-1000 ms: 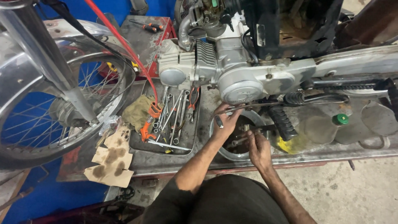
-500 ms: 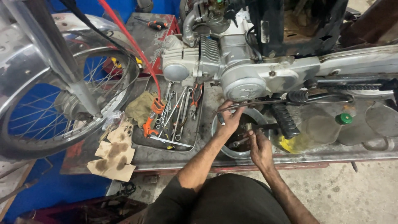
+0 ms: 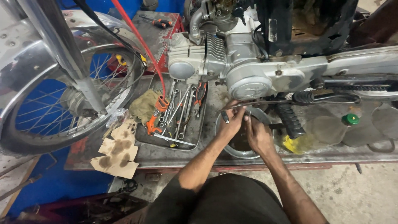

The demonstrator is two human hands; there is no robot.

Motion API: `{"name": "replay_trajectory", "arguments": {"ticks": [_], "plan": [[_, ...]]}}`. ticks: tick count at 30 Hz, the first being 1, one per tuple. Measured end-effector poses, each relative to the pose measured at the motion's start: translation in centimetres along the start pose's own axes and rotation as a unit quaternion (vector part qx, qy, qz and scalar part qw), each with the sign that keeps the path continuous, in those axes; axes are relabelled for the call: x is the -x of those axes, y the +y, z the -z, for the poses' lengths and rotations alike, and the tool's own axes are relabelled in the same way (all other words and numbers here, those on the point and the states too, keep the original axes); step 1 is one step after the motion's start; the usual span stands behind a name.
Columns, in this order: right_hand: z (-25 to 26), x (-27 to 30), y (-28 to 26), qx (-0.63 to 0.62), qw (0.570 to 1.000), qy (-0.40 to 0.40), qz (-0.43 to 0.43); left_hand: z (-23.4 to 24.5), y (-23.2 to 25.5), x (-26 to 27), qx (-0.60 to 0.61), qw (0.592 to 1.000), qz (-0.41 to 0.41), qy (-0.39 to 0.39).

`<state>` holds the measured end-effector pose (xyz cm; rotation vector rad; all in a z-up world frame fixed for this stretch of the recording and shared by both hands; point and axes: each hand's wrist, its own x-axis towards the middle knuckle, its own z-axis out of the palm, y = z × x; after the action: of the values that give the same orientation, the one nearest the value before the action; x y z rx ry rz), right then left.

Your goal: The person is working on a motorcycle engine, using a wrench to tighten or loosen bolts on the engine casing. They also handle a green hose and adjust components near the carburetor area.

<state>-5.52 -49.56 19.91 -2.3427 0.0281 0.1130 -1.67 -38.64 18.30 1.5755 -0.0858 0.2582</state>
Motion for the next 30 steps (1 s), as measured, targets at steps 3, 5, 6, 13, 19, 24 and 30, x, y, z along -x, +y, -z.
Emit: {"name": "replay_trajectory", "arguments": {"ticks": [3,5,6,13,19,24,30], "plan": [[-0.2,-2.3,-0.6,0.0,1.0,0.015,-0.024,1.2,1.6,1.4,-0.012,0.999,0.005,0.035],[-1.1,-3.3,0.6,0.056,0.997,0.058,-0.008,1.1,-0.2,2.2,-0.059,0.994,-0.076,0.047],[-1.0,-3.1,0.2,0.056,0.997,0.059,-0.008,1.0,0.3,2.2,-0.058,0.994,-0.077,0.046],[1.0,-0.9,-1.2,-0.061,0.998,-0.023,-0.023,2.5,1.4,2.1,-0.105,0.99,-0.062,-0.073],[-1.6,-1.1,4.1,-0.018,0.996,-0.086,-0.011,3.0,0.6,1.3,-0.137,0.975,-0.141,-0.1],[-1.6,-1.4,3.3,-0.004,0.996,-0.09,-0.007,3.5,1.4,1.3,-0.146,0.949,-0.262,-0.094],[-0.9,-2.2,2.9,0.026,0.995,-0.094,-0.007,2.8,-0.9,1.0,-0.127,0.959,-0.231,-0.102]]}}
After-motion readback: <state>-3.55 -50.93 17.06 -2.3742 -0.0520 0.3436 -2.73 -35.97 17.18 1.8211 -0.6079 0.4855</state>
